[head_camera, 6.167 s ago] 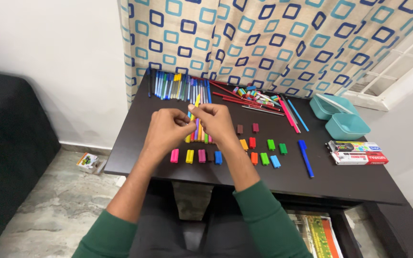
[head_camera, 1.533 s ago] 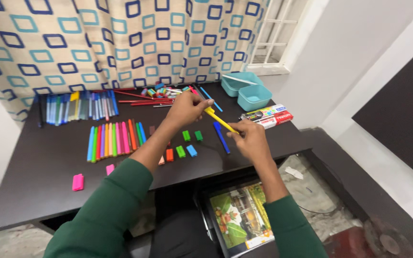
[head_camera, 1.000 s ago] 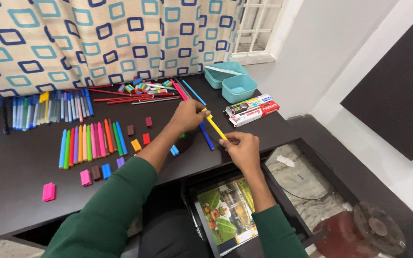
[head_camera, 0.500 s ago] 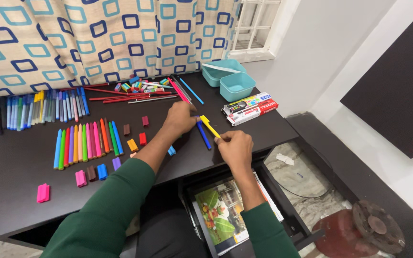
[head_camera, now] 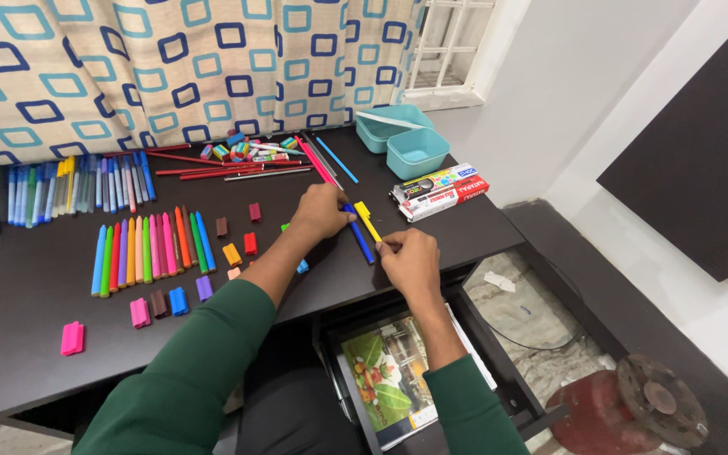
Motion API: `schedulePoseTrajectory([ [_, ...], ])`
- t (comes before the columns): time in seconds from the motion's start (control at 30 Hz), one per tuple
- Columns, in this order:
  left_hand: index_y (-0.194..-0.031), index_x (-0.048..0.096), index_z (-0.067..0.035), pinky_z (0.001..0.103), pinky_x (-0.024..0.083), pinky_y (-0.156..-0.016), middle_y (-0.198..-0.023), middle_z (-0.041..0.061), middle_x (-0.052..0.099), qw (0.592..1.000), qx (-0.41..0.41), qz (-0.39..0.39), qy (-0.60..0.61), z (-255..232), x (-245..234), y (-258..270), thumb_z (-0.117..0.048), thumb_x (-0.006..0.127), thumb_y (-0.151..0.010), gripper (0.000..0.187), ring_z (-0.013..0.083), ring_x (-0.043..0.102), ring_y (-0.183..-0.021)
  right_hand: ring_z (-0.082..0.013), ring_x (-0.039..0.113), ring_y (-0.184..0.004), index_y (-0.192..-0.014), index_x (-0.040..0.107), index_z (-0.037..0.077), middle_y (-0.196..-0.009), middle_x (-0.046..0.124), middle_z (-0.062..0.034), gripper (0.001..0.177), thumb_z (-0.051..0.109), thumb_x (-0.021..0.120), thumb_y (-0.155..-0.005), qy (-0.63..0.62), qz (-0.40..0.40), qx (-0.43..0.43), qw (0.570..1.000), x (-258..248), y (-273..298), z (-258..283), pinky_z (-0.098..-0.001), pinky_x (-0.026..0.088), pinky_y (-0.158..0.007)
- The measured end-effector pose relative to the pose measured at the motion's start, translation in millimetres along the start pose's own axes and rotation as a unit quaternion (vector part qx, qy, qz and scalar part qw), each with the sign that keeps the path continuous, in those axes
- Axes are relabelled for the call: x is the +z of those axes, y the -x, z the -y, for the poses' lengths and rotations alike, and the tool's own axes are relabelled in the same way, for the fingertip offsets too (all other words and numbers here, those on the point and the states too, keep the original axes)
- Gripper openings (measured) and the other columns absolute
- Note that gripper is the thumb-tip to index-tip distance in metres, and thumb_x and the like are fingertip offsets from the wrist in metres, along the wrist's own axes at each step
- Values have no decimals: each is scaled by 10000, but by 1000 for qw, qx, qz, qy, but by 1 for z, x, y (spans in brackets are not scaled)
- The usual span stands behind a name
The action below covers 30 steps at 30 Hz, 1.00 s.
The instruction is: The person sorts colored pens and markers on a dark table, repeatedly picking up each item, removing its cap, and placing the cap and body in small color-matched piles. The person continues this process across many pens and markers, arranging them into neat rows by color.
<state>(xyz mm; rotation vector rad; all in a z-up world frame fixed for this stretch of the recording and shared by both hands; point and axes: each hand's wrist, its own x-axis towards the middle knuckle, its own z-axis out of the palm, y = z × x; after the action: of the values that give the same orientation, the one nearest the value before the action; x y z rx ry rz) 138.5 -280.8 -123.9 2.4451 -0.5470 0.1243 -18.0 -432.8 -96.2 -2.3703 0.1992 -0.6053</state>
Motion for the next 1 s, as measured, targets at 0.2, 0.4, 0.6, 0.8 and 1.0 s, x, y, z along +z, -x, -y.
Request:
schedulePoseTrajectory([
  [0.2, -1050, 764, -18, 439, 568, -879, -991, 191, 747, 999, -4, -25, 21, -5, -10, 6, -295, 882, -747, 427, 341, 721, -968, -318, 761, -743, -882, 817, 47, -781, 762, -174, 192, 214, 794, -789, 7, -4, 18, 1000, -2, 1, 4, -396, 588, -749],
  [0.4, -1091, 730, 14, 396, 577, -772, -885, 184, 771, 979, 55, -129, 148, -6, -54, 26, -325, 752, -910, 384, 279, 762, -822, -290, 728, -708, -857, 796, 14, -777, 747, -152, 192, 193, 826, -795, -8, -124, -105, 987, -13, -3, 11, -406, 560, -685],
  [0.6, -1121, 726, 9, 350, 580, -720, -874, 131, 753, 953, 117, -230, 160, 20, -135, 88, -191, 745, -894, 303, 223, 746, -768, -150, 670, -605, -877, 778, 18, -762, 701, -86, 91, 97, 804, -841, -128, -93, -108, 981, -7, -7, 47, -293, 525, -573],
  [0.8, -1116, 735, -2, 403, 549, -740, -892, 137, 719, 950, 121, -288, 20, 64, -193, 170, -109, 744, -912, 231, 272, 708, -835, -140, 667, -660, -907, 789, 40, -803, 712, -68, 79, 94, 810, -855, -182, -105, -222, 952, 32, 4, 99, -280, 495, -578],
  [1.0, -1209, 681, -12, 368, 565, -718, -1011, 122, 706, 937, 39, -337, 83, 118, -214, 239, -98, 702, -884, 337, 269, 703, -854, -183, 714, -697, -917, 787, 56, -824, 719, -75, 89, 113, 786, -848, -213, -30, -261, 941, 96, 20, 144, -321, 545, -630],
])
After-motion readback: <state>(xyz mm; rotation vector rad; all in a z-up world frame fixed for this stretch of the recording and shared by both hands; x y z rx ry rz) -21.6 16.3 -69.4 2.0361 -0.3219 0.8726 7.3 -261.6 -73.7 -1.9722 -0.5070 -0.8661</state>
